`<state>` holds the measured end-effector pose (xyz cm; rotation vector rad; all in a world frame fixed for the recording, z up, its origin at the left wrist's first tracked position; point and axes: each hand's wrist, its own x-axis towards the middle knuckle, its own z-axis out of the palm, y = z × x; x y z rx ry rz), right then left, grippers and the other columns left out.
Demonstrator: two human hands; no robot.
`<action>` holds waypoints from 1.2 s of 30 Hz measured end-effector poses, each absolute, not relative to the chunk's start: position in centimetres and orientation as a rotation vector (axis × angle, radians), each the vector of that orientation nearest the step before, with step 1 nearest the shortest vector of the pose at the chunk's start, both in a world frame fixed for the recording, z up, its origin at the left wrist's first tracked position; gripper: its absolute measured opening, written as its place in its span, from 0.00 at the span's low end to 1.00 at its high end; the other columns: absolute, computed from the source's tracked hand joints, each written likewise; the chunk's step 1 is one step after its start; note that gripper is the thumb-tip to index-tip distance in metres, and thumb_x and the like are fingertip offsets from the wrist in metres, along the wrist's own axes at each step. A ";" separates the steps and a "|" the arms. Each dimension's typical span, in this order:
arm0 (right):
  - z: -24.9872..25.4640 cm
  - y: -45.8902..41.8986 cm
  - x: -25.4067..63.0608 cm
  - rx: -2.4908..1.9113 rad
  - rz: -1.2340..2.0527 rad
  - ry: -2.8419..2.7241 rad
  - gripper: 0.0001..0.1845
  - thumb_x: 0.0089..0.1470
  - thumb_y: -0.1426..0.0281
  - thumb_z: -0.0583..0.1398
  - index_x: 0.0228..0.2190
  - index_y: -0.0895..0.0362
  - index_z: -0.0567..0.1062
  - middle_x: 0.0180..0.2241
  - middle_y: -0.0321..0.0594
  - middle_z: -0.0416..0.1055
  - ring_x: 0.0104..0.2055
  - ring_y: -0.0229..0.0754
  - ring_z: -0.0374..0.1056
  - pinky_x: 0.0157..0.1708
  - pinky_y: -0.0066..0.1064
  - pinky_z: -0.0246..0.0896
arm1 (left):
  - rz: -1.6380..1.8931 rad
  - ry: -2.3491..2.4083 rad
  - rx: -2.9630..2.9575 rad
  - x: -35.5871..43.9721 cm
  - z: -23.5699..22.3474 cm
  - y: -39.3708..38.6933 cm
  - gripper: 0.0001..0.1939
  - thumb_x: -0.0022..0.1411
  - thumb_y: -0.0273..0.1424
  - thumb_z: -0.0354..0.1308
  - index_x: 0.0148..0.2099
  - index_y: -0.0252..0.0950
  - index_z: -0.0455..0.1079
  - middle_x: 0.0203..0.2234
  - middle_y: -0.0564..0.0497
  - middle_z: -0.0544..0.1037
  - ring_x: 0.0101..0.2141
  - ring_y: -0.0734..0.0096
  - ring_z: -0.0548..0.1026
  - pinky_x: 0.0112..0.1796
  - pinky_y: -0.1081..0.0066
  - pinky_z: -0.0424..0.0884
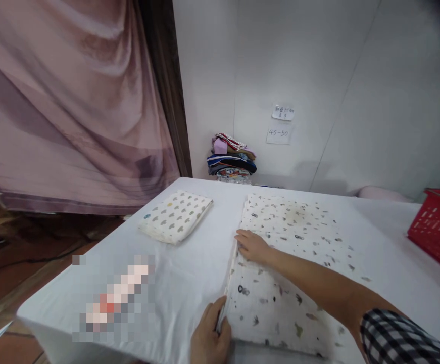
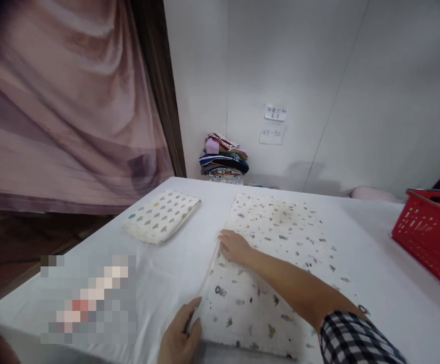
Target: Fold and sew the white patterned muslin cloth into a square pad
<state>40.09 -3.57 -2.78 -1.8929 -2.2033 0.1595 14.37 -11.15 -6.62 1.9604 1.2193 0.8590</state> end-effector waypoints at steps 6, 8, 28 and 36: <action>-4.9 -5.7 38.5 -2.039 0.141 -1.975 0.27 0.59 0.62 0.45 0.58 0.58 0.57 0.62 0.47 0.47 0.64 0.47 0.42 0.59 0.43 0.39 | 0.972 1.121 1.852 14.5 -8.2 -10.6 0.19 0.53 0.34 0.48 0.45 0.36 0.70 0.38 0.48 0.77 0.40 0.64 0.74 0.42 0.68 0.71; -4.9 -6.0 38.0 -2.086 0.205 -1.953 0.30 0.59 0.58 0.45 0.60 0.57 0.54 0.63 0.47 0.43 0.65 0.49 0.37 0.60 0.47 0.34 | 0.984 1.124 1.830 14.5 -8.2 -10.5 0.19 0.53 0.35 0.48 0.45 0.36 0.70 0.37 0.48 0.77 0.38 0.64 0.74 0.40 0.68 0.71; -3.0 -12.6 42.1 -2.286 0.538 -1.813 0.41 0.56 0.47 0.39 0.62 0.59 0.47 0.65 0.43 0.32 0.66 0.46 0.26 0.61 0.42 0.22 | 0.795 1.225 1.899 13.7 -5.9 -10.4 0.19 0.52 0.37 0.49 0.46 0.38 0.68 0.42 0.48 0.76 0.43 0.61 0.73 0.44 0.64 0.70; -3.7 -16.1 44.8 -2.467 0.421 -1.648 0.40 0.57 0.48 0.35 0.62 0.60 0.45 0.65 0.41 0.30 0.66 0.46 0.25 0.61 0.44 0.20 | 0.790 1.317 1.920 13.7 -5.3 -10.3 0.21 0.52 0.37 0.47 0.46 0.38 0.68 0.42 0.48 0.76 0.43 0.61 0.73 0.43 0.65 0.69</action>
